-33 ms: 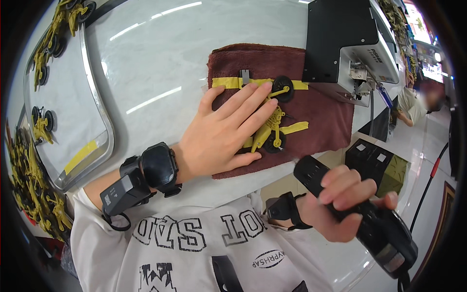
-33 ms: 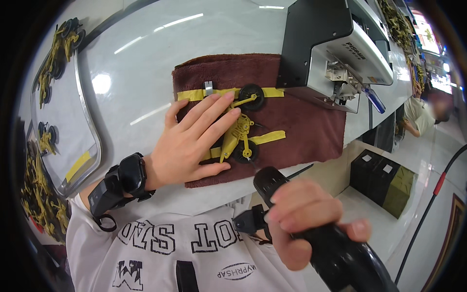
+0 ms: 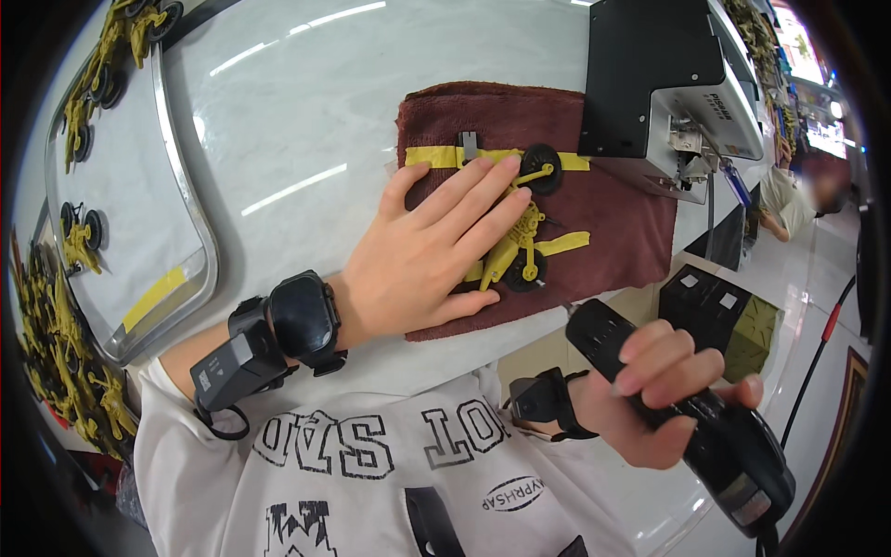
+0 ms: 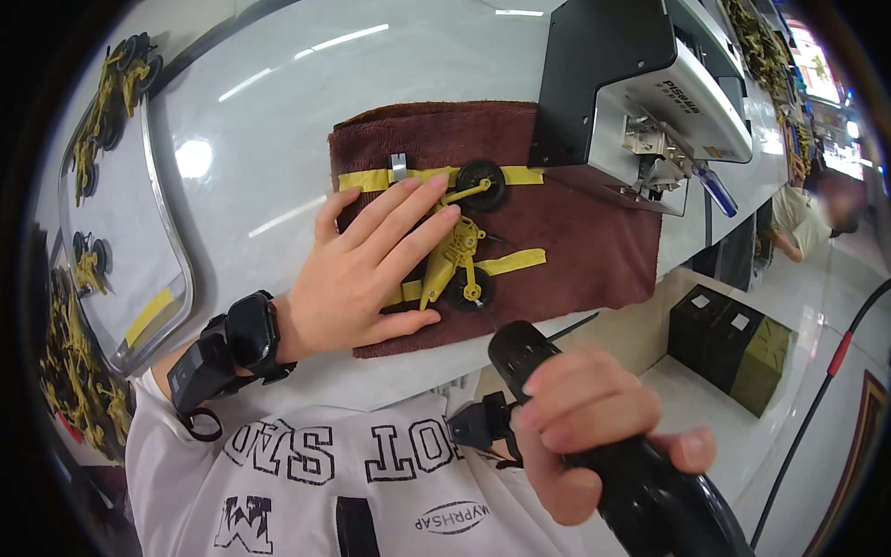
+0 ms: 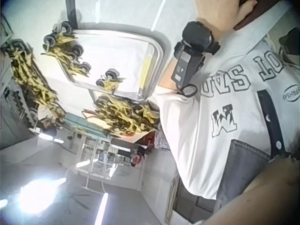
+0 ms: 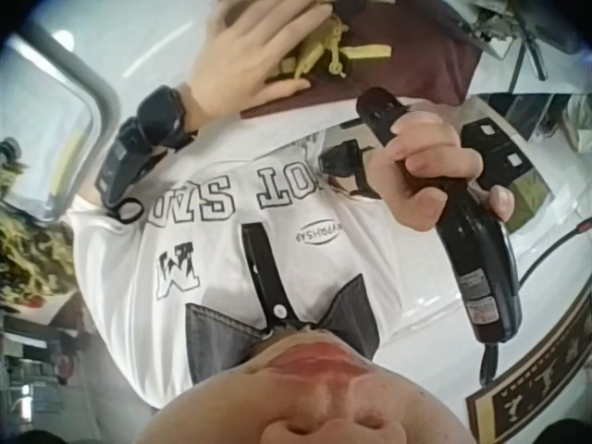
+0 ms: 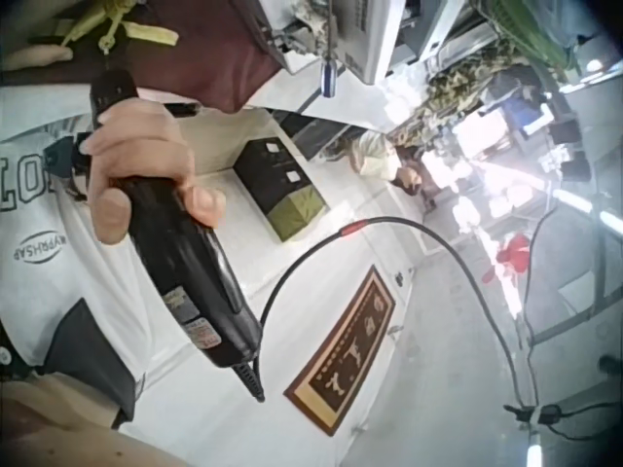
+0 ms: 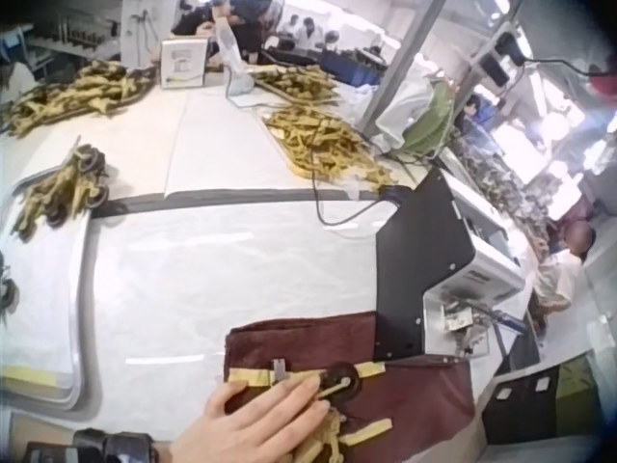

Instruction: Using an electric screwdriver to fasten parts onto a yellow plastic assembly component.

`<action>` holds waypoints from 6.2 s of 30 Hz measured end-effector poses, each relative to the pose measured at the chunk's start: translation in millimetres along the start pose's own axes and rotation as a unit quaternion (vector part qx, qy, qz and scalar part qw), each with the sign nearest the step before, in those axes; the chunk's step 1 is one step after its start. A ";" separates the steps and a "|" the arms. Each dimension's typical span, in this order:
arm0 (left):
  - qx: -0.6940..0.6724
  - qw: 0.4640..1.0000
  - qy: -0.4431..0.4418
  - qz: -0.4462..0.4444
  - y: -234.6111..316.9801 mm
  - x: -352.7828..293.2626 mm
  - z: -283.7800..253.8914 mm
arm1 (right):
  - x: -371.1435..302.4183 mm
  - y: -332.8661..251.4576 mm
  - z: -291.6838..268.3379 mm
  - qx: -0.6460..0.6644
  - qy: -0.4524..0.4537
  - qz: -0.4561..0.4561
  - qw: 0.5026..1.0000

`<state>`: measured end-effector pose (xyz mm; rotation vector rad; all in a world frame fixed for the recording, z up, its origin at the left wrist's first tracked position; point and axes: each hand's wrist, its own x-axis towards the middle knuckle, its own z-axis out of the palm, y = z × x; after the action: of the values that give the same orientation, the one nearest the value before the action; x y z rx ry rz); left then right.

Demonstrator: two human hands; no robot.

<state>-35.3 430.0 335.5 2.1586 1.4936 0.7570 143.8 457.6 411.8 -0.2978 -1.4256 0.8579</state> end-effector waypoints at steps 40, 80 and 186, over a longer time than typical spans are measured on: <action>-0.115 0.989 0.091 0.008 13.3 -6.7 -13.2 | -0.5 2.6 -38.8 -0.244 0.094 0.092 0.961; 0.257 0.862 0.370 -0.233 -108.5 -110.0 -236.0 | -8.8 25.2 -77.2 -0.124 0.171 0.067 0.975; 0.001 1.000 0.027 -0.008 0.8 13.1 -6.7 | 64.4 28.8 21.3 -0.107 0.029 0.065 0.992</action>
<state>-35.4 442.1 343.8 2.1408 1.5376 0.8159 108.7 513.8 444.1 -0.5800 -1.4582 0.7954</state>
